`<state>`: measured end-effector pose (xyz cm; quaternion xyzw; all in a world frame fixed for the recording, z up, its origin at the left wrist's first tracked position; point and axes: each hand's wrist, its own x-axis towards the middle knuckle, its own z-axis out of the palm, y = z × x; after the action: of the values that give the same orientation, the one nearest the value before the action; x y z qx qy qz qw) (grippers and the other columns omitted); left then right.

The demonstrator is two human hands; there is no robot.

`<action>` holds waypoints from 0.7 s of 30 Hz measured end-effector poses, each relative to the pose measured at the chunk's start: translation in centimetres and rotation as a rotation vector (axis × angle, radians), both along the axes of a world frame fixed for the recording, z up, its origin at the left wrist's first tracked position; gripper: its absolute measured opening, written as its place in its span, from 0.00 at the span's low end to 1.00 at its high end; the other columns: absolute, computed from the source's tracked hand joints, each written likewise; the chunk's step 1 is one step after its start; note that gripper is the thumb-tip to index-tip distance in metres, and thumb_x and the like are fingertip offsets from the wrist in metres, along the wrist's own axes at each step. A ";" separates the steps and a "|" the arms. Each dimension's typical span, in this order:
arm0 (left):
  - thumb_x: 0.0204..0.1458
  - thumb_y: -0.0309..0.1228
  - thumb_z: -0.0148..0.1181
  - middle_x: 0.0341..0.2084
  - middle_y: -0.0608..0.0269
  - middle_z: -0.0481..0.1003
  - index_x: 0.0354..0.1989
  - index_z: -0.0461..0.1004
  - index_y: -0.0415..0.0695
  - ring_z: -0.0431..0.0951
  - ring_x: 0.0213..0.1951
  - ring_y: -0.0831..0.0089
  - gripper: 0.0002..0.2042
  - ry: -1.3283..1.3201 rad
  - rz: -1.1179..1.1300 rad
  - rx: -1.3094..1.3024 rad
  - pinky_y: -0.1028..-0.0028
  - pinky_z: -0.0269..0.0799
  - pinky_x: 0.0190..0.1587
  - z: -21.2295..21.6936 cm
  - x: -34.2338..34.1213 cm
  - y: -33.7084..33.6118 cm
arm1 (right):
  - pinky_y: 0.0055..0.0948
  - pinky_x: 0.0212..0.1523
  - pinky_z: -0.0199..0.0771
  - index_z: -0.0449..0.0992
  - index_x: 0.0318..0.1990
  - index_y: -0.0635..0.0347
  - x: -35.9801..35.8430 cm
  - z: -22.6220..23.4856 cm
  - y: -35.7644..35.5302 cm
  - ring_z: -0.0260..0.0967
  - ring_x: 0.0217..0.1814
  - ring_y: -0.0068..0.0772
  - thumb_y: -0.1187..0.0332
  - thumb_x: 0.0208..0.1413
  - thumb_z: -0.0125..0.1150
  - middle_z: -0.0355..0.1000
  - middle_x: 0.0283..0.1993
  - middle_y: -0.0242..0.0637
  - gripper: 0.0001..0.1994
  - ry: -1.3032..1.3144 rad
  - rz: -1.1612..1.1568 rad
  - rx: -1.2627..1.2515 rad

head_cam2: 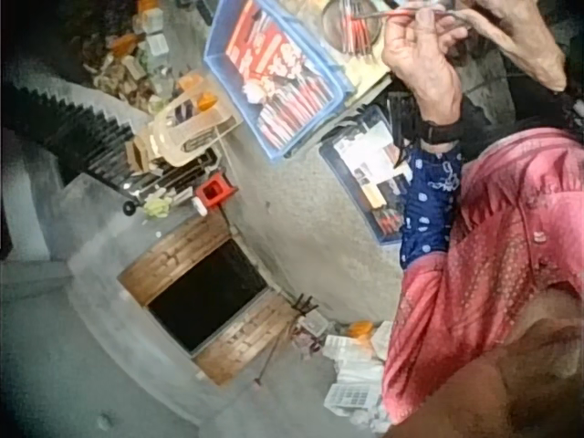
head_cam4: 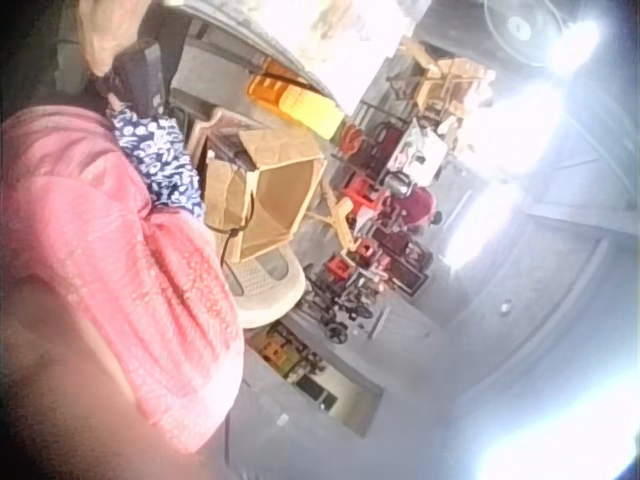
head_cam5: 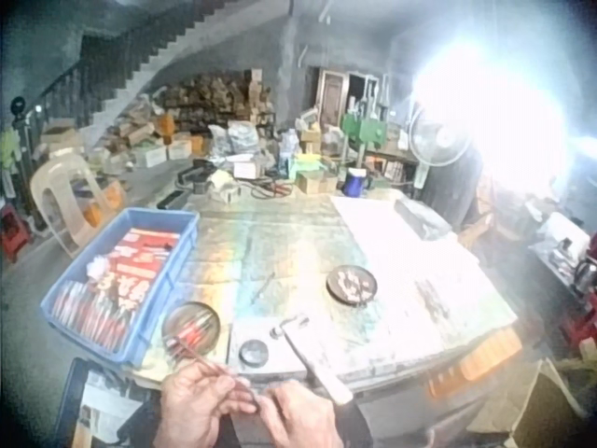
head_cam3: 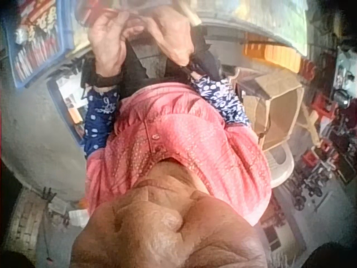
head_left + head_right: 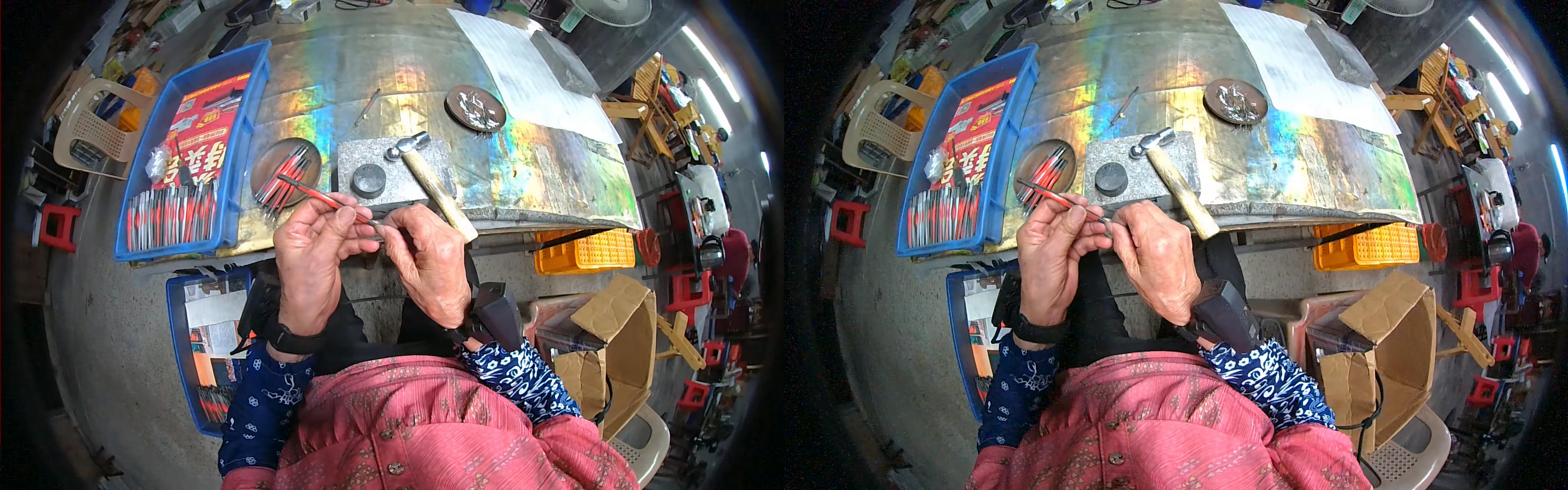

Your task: The person repeatedly picks small metal pins from a tray, places them on a metal block, and strikes them with a hammer to shape the ends. The person uses tweezers to hold the pins during hammering and places finished pieces into a small dish.

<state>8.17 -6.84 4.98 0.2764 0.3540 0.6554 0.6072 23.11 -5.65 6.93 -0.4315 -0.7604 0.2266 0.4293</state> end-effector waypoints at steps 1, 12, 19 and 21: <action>0.59 0.25 0.56 0.34 0.52 0.78 0.43 0.71 0.35 0.80 0.31 0.69 0.08 0.002 0.006 0.002 0.73 0.81 0.33 0.0 0.0 0.2 | 0.38 0.30 0.70 0.72 0.34 0.63 -0.1 -0.1 0.2 0.70 0.30 0.48 0.76 0.52 0.62 0.69 0.29 0.44 0.05 -0.013 0.000 0.020; 0.60 0.24 0.54 0.32 0.56 0.76 0.44 0.70 0.36 0.78 0.30 0.74 0.07 0.251 0.030 0.145 0.77 0.79 0.32 -0.5 -1.6 4.2 | 0.36 0.34 0.69 0.74 0.35 0.61 3.0 0.8 2.1 0.69 0.34 0.44 0.74 0.47 0.67 0.69 0.31 0.40 0.08 -0.383 -0.206 0.316; 0.56 0.19 0.55 0.27 0.61 0.77 0.39 0.73 0.35 0.77 0.26 0.79 0.04 0.402 0.112 0.218 0.82 0.75 0.27 -0.8 -0.7 5.9 | 0.39 0.38 0.71 0.73 0.46 0.58 4.8 0.3 2.3 0.69 0.40 0.49 0.74 0.47 0.66 0.68 0.41 0.43 0.17 -0.523 -0.233 0.192; 0.55 0.18 0.56 0.26 0.62 0.77 0.38 0.73 0.35 0.77 0.26 0.81 0.04 0.443 0.124 0.221 0.83 0.74 0.27 -0.8 -0.6 6.0 | 0.40 0.39 0.71 0.72 0.48 0.58 4.9 0.0 2.2 0.69 0.41 0.51 0.74 0.47 0.66 0.68 0.42 0.43 0.18 -0.499 -0.228 0.128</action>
<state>7.56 -0.83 4.13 0.4557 0.4207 0.6496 0.4397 28.00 -3.42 6.96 -0.5286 -0.8019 0.0153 0.2781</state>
